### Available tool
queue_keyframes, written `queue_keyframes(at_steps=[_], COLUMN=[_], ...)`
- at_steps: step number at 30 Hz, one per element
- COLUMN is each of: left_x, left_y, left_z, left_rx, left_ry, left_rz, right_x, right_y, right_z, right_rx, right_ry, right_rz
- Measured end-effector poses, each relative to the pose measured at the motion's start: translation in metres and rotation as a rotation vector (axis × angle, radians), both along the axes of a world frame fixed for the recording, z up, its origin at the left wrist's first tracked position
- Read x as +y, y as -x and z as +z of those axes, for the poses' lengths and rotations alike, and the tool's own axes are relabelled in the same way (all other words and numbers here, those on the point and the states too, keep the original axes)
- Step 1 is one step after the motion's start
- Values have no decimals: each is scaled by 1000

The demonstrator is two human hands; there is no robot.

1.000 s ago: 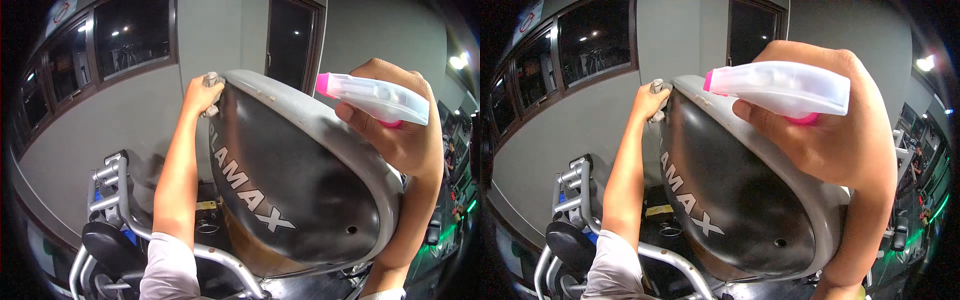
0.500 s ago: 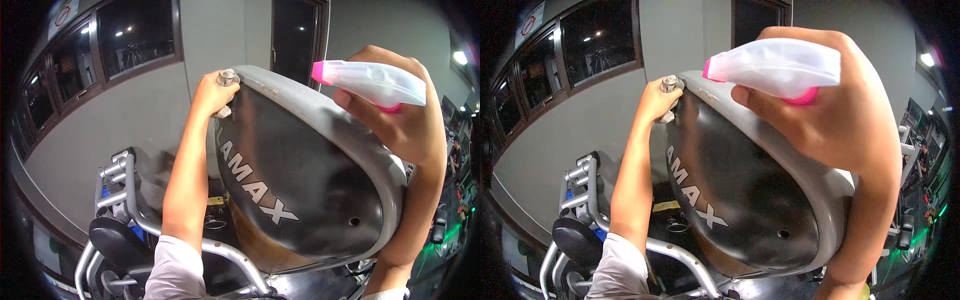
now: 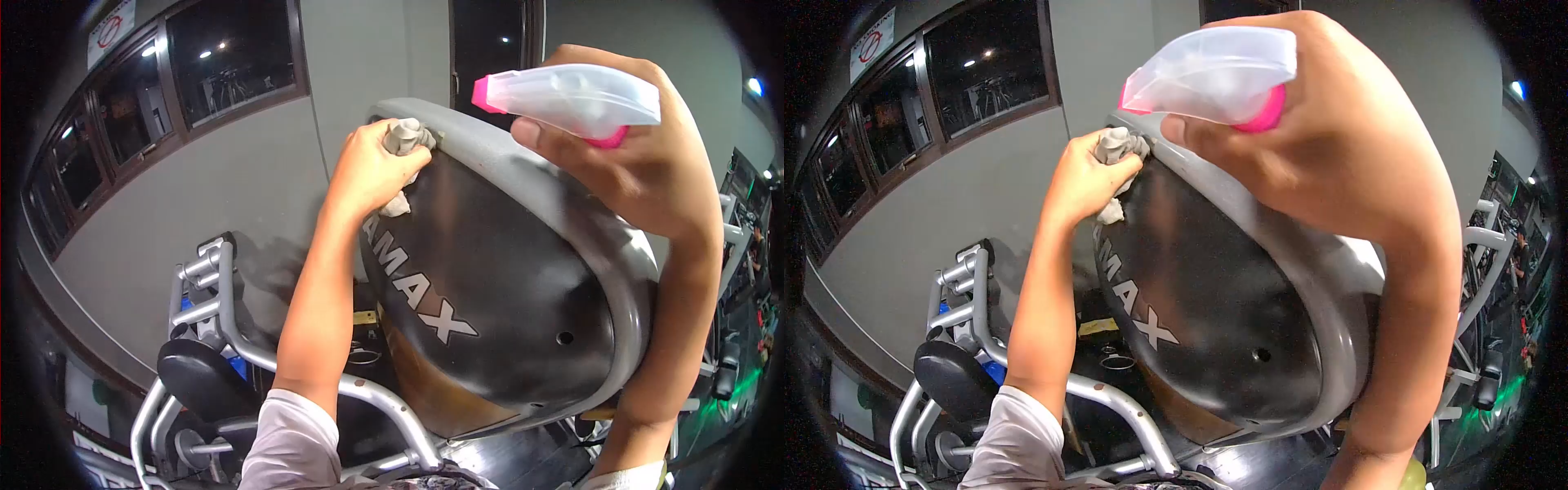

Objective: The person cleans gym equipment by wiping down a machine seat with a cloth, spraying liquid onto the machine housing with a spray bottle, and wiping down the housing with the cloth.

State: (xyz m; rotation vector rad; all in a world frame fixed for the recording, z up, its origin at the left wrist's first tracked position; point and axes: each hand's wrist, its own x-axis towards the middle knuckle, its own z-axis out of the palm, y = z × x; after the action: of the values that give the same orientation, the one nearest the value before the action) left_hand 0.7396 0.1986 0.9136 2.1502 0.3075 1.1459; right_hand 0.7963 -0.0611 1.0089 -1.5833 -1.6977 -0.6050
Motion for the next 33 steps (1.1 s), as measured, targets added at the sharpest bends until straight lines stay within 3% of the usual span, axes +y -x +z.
queue_keyframes(at_steps=[4,5,6,9,12,15,17,18,22,24,25,27,29,31,32,33], left_x=[-22,-38,-44,-98,-95,-66,-61,-61,-103,-135,-144,-179,-176,-158,-147,-123], left_y=[12,20,25,56,53,29,28,26,37,59,60,81,77,70,69,57], left_z=[-2,-3,-13,-19,-21,-18,1,-1,-17,-21,-31,-40,-43,-40,-31,-28], left_rx=[-36,-55,-175,-196,-193,-224,39,17,-274,-120,-229,-75,-186,-248,-148,-186], left_ry=[-27,-124,-267,-459,-395,-366,189,165,-325,-318,-392,-471,-437,-475,-379,-445], left_rz=[-114,-98,-247,-378,-348,-89,-41,-33,-138,-270,-507,-425,-382,-237,-75,60], right_x=[0,0,-1,-1,-1,-1,-1,-1,4,4,3,2,0,0,-1,-2], right_y=[-4,-4,-2,3,6,7,6,4,-8,-11,-11,-7,-6,-7,-7,-7], right_z=[2,3,3,4,2,2,2,1,-2,-2,-2,-2,-1,-1,-1,-1], right_rx=[-1,-2,2,3,-8,-28,-32,-67,-162,-162,-154,-134,-120,-126,-124,-122], right_ry=[12,11,18,32,38,39,41,15,-68,-80,-86,-79,-51,-41,-35,-28], right_rz=[-19,-10,-4,26,51,46,39,39,61,68,61,71,96,110,108,106])
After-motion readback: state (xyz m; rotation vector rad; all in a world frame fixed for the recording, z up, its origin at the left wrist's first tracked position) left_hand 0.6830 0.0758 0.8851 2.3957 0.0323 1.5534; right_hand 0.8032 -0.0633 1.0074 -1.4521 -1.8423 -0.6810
